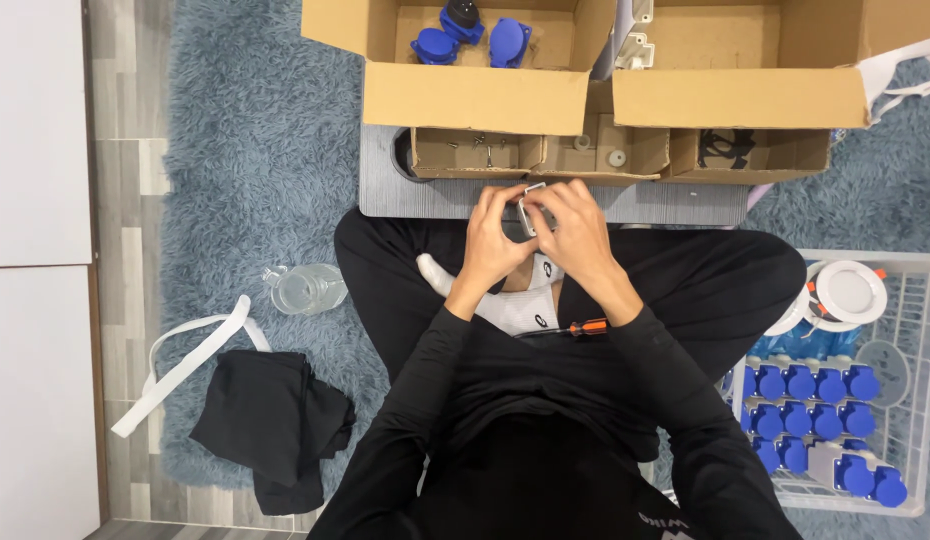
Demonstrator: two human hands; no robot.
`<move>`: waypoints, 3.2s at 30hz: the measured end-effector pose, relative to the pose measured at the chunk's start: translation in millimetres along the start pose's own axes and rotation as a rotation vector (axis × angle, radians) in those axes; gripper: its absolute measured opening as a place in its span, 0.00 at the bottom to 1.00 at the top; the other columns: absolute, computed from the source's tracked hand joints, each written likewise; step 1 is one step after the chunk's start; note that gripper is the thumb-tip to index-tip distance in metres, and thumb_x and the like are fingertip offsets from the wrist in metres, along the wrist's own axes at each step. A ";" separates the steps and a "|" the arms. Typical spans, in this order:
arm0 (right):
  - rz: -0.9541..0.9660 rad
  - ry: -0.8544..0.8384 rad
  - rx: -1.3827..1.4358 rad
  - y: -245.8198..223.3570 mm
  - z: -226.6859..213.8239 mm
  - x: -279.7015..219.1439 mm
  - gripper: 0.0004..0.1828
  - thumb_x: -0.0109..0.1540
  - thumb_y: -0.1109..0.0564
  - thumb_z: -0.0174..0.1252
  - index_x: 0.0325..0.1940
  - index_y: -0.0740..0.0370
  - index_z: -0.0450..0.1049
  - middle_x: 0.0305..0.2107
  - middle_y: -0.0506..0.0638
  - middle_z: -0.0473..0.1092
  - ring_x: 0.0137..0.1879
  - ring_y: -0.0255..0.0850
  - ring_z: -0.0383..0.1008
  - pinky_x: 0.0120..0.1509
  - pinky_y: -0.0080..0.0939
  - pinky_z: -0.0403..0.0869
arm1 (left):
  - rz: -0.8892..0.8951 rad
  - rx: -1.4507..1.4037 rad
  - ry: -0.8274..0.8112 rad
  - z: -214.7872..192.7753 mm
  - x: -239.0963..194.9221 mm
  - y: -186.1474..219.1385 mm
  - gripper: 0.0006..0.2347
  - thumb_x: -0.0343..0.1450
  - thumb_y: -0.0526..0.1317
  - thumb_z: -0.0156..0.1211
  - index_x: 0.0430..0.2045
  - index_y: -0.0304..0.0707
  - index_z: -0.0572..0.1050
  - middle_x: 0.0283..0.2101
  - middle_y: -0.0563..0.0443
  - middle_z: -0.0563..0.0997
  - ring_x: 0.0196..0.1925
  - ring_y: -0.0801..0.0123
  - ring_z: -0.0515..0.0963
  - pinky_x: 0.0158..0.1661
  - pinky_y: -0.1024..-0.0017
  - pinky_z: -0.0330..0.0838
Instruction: Assembling small electrical components using a screwdriver while sitting on the floor.
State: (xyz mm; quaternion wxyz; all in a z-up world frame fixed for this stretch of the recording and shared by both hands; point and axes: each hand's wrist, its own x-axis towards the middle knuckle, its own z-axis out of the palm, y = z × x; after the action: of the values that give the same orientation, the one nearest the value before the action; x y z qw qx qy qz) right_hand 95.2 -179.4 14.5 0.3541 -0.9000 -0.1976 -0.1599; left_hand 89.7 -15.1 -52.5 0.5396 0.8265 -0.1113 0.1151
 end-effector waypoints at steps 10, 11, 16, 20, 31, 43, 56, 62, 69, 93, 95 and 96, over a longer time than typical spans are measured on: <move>0.007 0.003 -0.032 3.1 3.6 -0.4 0.06 0.67 0.61 0.68 0.47 0.53 0.83 0.37 0.49 0.77 0.44 0.51 0.77 0.48 0.49 0.78 | 0.005 0.003 -0.006 2.1 -0.9 -3.7 0.33 0.59 0.50 0.85 0.59 0.48 0.78 0.48 0.58 0.76 0.51 0.59 0.84 0.51 0.58 0.77; 0.013 0.011 -0.042 2.9 4.0 -0.1 0.05 0.68 0.61 0.67 0.47 0.53 0.83 0.37 0.49 0.77 0.44 0.51 0.77 0.49 0.48 0.78 | 0.007 0.006 -0.006 2.0 -0.7 -4.1 0.33 0.59 0.50 0.85 0.59 0.48 0.78 0.48 0.58 0.76 0.51 0.59 0.84 0.50 0.58 0.77; 0.011 0.012 -0.058 -2.3 3.2 1.4 0.05 0.68 0.61 0.67 0.47 0.54 0.82 0.37 0.49 0.76 0.44 0.51 0.76 0.49 0.48 0.78 | 0.005 0.011 -0.011 0.6 -0.5 -3.2 0.32 0.59 0.50 0.85 0.58 0.46 0.78 0.48 0.56 0.76 0.51 0.57 0.84 0.50 0.56 0.76; 0.006 0.025 -0.090 -0.2 5.9 0.8 0.06 0.68 0.62 0.66 0.47 0.54 0.82 0.38 0.49 0.76 0.44 0.51 0.76 0.48 0.49 0.77 | -0.005 0.007 -0.021 1.3 -1.2 -4.3 0.33 0.58 0.50 0.85 0.59 0.48 0.78 0.48 0.57 0.76 0.51 0.58 0.84 0.51 0.58 0.76; -0.040 0.018 -0.141 -3.1 6.3 0.9 0.06 0.67 0.61 0.66 0.46 0.52 0.81 0.39 0.46 0.74 0.46 0.49 0.76 0.48 0.49 0.74 | -0.007 0.013 -0.015 0.7 -1.9 -6.0 0.33 0.58 0.48 0.84 0.59 0.49 0.78 0.48 0.57 0.76 0.51 0.58 0.84 0.51 0.58 0.76; -0.024 0.022 -0.148 1.3 7.7 -2.1 0.05 0.67 0.61 0.67 0.45 0.52 0.81 0.38 0.46 0.74 0.45 0.48 0.78 0.46 0.46 0.76 | -0.005 0.006 -0.010 1.7 -1.3 -3.6 0.32 0.59 0.49 0.84 0.59 0.47 0.78 0.48 0.56 0.76 0.51 0.57 0.84 0.51 0.57 0.77; -0.029 0.018 -0.114 -3.2 0.8 0.2 0.05 0.68 0.62 0.65 0.46 0.54 0.81 0.36 0.47 0.74 0.44 0.48 0.78 0.47 0.46 0.79 | -0.013 0.005 -0.016 2.9 -1.6 -3.9 0.32 0.58 0.48 0.84 0.59 0.48 0.78 0.48 0.57 0.76 0.51 0.59 0.84 0.52 0.57 0.77; -0.025 0.026 -0.103 -5.3 0.7 -2.5 0.05 0.68 0.62 0.65 0.47 0.55 0.81 0.35 0.47 0.74 0.43 0.47 0.78 0.47 0.44 0.79 | -0.012 0.010 -0.008 1.9 -1.5 -0.9 0.32 0.58 0.47 0.83 0.59 0.48 0.78 0.48 0.57 0.76 0.52 0.59 0.84 0.52 0.57 0.77; -0.019 0.037 -0.050 -5.9 1.1 -2.4 0.05 0.67 0.64 0.65 0.46 0.56 0.80 0.33 0.49 0.74 0.42 0.49 0.78 0.46 0.45 0.79 | -0.018 -0.002 -0.018 1.0 -1.3 -2.4 0.32 0.58 0.46 0.84 0.59 0.48 0.78 0.48 0.56 0.76 0.52 0.58 0.84 0.52 0.57 0.76; -0.018 0.073 -0.095 -10.4 4.2 -2.3 0.07 0.66 0.63 0.67 0.46 0.54 0.80 0.33 0.48 0.73 0.42 0.48 0.77 0.46 0.45 0.78 | -0.021 0.003 -0.027 2.3 -2.8 -5.9 0.32 0.59 0.48 0.84 0.60 0.48 0.77 0.48 0.56 0.76 0.51 0.58 0.83 0.50 0.57 0.77; -0.011 0.063 -0.064 -9.4 1.0 -0.6 0.07 0.66 0.64 0.67 0.46 0.54 0.80 0.33 0.48 0.74 0.42 0.49 0.78 0.46 0.46 0.78 | -0.020 0.005 -0.023 2.7 -1.1 -3.2 0.32 0.59 0.49 0.84 0.59 0.48 0.77 0.47 0.55 0.76 0.51 0.57 0.83 0.50 0.57 0.77; -0.002 0.052 -0.033 -9.3 -0.9 -0.8 0.08 0.66 0.64 0.67 0.46 0.54 0.80 0.33 0.48 0.74 0.42 0.50 0.78 0.46 0.47 0.78 | -0.020 0.007 -0.020 3.1 -1.2 -1.5 0.32 0.60 0.50 0.84 0.59 0.48 0.77 0.47 0.55 0.76 0.51 0.57 0.83 0.50 0.57 0.77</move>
State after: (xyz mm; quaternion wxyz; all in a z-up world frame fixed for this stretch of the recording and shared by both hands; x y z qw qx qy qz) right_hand 90.0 -173.9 20.1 0.3443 -0.9010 -0.1865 -0.1869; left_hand 89.2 -17.3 -55.4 0.5368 0.8305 -0.1083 0.1018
